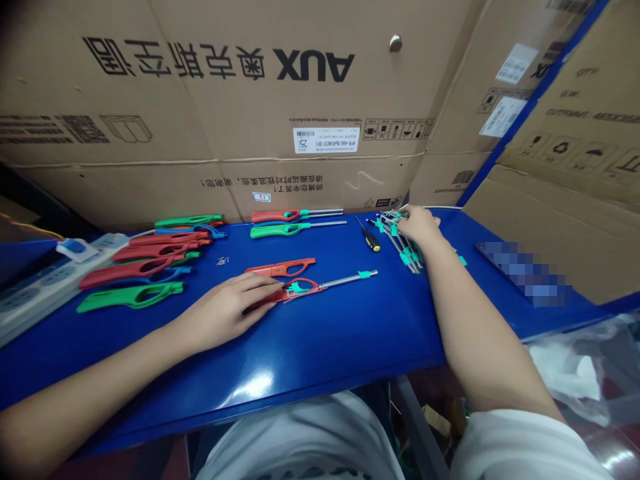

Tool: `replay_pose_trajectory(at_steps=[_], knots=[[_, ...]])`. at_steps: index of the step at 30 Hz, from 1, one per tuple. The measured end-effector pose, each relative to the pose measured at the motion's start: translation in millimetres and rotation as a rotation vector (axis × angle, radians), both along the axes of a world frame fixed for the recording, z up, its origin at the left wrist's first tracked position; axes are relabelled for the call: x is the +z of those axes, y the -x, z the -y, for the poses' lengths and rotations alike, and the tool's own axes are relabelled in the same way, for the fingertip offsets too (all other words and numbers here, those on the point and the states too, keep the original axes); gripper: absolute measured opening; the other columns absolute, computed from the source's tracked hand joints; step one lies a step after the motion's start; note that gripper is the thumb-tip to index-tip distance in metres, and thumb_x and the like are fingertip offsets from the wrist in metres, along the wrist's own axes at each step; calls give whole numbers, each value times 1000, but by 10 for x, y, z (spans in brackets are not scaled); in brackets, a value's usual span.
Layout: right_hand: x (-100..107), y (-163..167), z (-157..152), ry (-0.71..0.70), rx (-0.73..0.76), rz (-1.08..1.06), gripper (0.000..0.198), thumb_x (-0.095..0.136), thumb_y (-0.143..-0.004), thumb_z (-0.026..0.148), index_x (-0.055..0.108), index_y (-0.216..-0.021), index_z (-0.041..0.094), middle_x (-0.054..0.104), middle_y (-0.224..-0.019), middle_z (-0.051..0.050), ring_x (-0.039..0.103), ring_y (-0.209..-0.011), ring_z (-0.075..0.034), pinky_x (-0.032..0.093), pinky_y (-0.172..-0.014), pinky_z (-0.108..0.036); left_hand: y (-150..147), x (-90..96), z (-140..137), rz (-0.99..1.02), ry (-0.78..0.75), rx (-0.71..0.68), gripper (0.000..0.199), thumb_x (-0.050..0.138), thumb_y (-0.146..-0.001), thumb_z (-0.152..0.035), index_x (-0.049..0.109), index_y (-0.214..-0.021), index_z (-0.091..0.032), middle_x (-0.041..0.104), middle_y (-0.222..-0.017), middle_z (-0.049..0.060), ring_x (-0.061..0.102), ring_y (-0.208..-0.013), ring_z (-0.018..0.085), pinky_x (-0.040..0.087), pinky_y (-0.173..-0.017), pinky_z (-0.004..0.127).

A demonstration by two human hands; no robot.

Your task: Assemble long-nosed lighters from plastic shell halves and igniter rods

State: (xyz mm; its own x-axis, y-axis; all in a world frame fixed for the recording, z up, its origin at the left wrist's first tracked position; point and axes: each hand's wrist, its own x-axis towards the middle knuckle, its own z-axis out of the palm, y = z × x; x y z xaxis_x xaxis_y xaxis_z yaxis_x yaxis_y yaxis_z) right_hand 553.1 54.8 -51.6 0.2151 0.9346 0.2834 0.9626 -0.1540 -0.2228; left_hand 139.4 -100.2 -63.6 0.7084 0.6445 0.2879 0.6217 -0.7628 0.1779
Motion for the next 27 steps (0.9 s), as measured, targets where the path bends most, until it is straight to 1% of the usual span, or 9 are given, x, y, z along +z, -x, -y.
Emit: replay_pose_trajectory(at_steps=[4,9,11,13,15,18,21,24,27], knots=[[38,55,26,-30,-50,-77,41,54,-78,13,74,-113,18,71,-121,-15,64,-113,-34,50,-92,-46,5,3,-7,6,5,4,32,53,-98,-20,65,-128,-21,69,-126,9,66,-115,26,54,-100,42],[115,86,58,-358,73,-143,29,52,-79,12,75,-96,13,74,-107,-17,69,-103,-30,51,-96,-43,-16,6,15,86,56,4,34,56,-97,-22,65,-130,-20,67,-129,10,62,-120,27,51,-104,45],[170,173,82,-491,120,-279,25,54,-79,13,75,-92,13,75,-101,-16,70,-97,-28,53,-94,-43,-49,12,48,199,115,36,39,59,-95,-26,63,-133,-19,66,-132,11,60,-125,28,49,-108,46],[225,349,136,-537,170,-545,21,57,-80,15,74,-91,15,76,-93,-13,72,-91,-26,56,-86,-42,-103,25,91,356,197,85,41,62,-94,-30,64,-134,-19,66,-134,12,59,-127,28,48,-110,45],[262,606,237,-428,308,-904,16,64,-78,18,73,-91,18,76,-92,-10,73,-93,-24,58,-84,-37,-171,43,136,549,303,151,39,64,-93,-33,67,-129,-19,67,-131,11,62,-123,27,49,-109,44],[261,1048,480,-32,555,-1346,19,72,-76,20,74,-95,21,77,-96,-6,73,-101,-20,59,-89,-33,-274,76,190,911,594,294,43,65,-92,-39,66,-129,-17,71,-125,11,70,-110,24,57,-98,39],[199,1420,759,237,728,-1549,25,79,-75,23,76,-100,22,78,-103,-4,73,-103,-17,57,-96,-31,-336,102,213,1153,799,409,54,71,-88,-40,60,-136,-17,71,-128,10,71,-108,23,57,-98,38],[114,1653,980,465,818,-1664,26,79,-78,24,76,-103,22,78,-105,-4,73,-103,-15,56,-97,-27,-351,112,206,1248,817,438,60,76,-84,-41,60,-137,-17,72,-126,10,71,-107,22,56,-99,38],[42,1776,1113,658,871,-1729,26,80,-78,24,77,-104,22,78,-106,-5,73,-104,-14,56,-97,-25,-347,106,191,1260,811,378,59,77,-83,-42,62,-135,-19,72,-125,9,69,-110,23,56,-98,36]])
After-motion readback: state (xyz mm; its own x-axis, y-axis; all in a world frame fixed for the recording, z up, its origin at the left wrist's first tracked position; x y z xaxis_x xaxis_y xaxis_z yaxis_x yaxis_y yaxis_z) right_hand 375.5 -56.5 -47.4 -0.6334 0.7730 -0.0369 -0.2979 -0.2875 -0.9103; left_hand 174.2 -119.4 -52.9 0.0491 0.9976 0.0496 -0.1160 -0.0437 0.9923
